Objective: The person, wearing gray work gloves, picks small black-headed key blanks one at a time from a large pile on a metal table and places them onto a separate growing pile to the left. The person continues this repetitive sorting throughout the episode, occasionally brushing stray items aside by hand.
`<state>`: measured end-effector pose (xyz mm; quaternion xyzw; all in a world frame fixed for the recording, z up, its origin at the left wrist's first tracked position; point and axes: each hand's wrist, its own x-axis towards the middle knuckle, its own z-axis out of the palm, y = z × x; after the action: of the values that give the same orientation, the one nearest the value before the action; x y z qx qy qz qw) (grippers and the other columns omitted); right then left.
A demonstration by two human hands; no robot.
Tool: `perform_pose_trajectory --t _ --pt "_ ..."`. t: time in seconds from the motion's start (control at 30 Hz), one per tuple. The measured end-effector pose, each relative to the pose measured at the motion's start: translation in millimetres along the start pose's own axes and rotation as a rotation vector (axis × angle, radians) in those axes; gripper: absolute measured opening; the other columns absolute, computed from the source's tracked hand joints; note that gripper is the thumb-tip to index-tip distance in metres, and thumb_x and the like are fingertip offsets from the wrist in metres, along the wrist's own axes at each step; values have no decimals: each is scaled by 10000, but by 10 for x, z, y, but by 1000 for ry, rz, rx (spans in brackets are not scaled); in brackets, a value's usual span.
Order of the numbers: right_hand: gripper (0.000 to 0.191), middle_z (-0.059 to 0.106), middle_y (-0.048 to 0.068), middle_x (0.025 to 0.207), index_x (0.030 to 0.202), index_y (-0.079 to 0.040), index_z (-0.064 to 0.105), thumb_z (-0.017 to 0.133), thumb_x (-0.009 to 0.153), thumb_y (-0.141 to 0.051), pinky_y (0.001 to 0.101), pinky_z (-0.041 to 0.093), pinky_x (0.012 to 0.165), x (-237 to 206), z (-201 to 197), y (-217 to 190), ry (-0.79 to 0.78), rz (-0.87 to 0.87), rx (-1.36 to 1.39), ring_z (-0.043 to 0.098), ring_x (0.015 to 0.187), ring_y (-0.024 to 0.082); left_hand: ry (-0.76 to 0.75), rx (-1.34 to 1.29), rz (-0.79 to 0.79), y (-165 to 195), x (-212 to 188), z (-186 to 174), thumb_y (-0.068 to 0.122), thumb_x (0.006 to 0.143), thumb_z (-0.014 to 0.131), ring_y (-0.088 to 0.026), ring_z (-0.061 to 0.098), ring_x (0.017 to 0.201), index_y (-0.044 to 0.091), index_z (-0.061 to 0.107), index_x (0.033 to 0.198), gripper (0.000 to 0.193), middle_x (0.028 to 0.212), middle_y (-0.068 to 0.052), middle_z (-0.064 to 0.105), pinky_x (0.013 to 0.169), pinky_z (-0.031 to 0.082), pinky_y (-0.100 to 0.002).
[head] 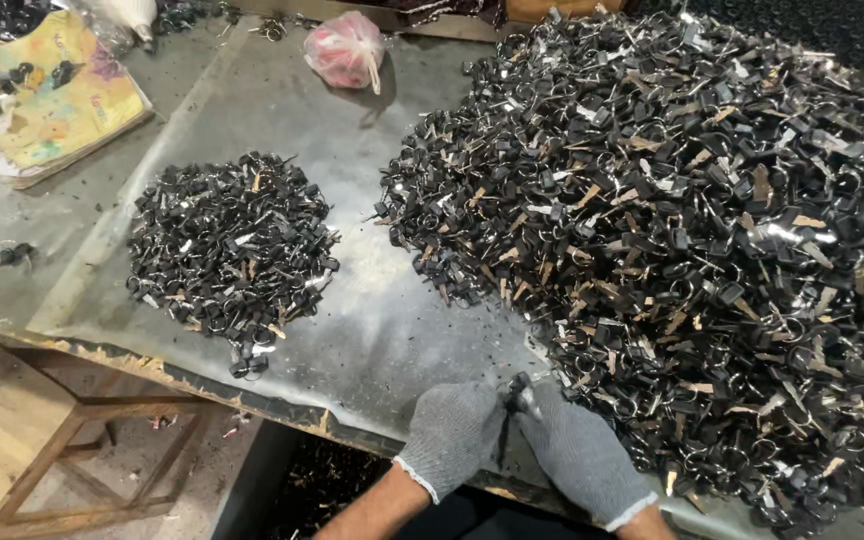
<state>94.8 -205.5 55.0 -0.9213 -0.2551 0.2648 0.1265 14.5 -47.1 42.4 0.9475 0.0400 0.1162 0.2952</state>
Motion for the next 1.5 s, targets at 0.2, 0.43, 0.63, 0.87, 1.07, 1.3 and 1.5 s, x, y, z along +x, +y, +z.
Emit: perform_pose_trajectory --t 0.2,0.43,0.63,0.87,1.07,1.3,1.5 --pt "340 731 190 877 1224 -80 524 578 949 -272 507 606 686 -38 -7 -39 44 -7 -66 756 786 393 -45 -26 1 -15 6 -17 174 863 684 -365 677 680 71 720 887 112 729 -146 659 601 527 -498" --pt "316 778 159 876 1212 -81 551 592 983 -294 438 621 763 -86 -27 83 -144 88 -32 785 810 310 -69 -86 -129 -32 46 -16 244 927 676 -292 695 688 112 714 905 139 758 -105 674 649 553 -456" --pt "363 723 196 974 1240 -88 526 614 942 -276 472 603 710 -151 50 85 22 -148 -78 747 810 361 -131 -162 -199 94 116 -107 302 887 727 -282 694 716 106 739 844 201 751 -102 692 675 537 -457" --pt "351 712 214 983 1173 -58 553 637 922 -288 509 601 656 -142 166 48 236 -88 -38 737 783 398 -200 11 -216 17 164 -234 264 824 711 -340 712 833 199 804 979 192 867 -107 741 721 543 -499" --pt "526 711 225 993 1351 -66 489 642 884 -254 522 596 631 -193 131 78 212 -201 -16 731 735 414 -314 74 -301 -195 180 -208 384 804 746 -317 720 855 184 809 895 228 884 -89 754 772 548 -495" --pt "540 705 215 1047 1422 -89 516 622 932 -291 483 626 640 -139 172 104 108 -205 -151 751 824 367 -336 46 -348 -140 228 -244 479 809 757 -271 731 810 189 813 930 319 841 -64 769 743 559 -453" --pt "549 705 269 1059 1311 -15 582 670 906 -374 457 580 710 -221 165 97 216 -407 -246 720 952 391 -459 -221 -150 -133 240 -555 341 738 831 -202 719 716 122 808 840 242 807 -45 773 713 579 -380"
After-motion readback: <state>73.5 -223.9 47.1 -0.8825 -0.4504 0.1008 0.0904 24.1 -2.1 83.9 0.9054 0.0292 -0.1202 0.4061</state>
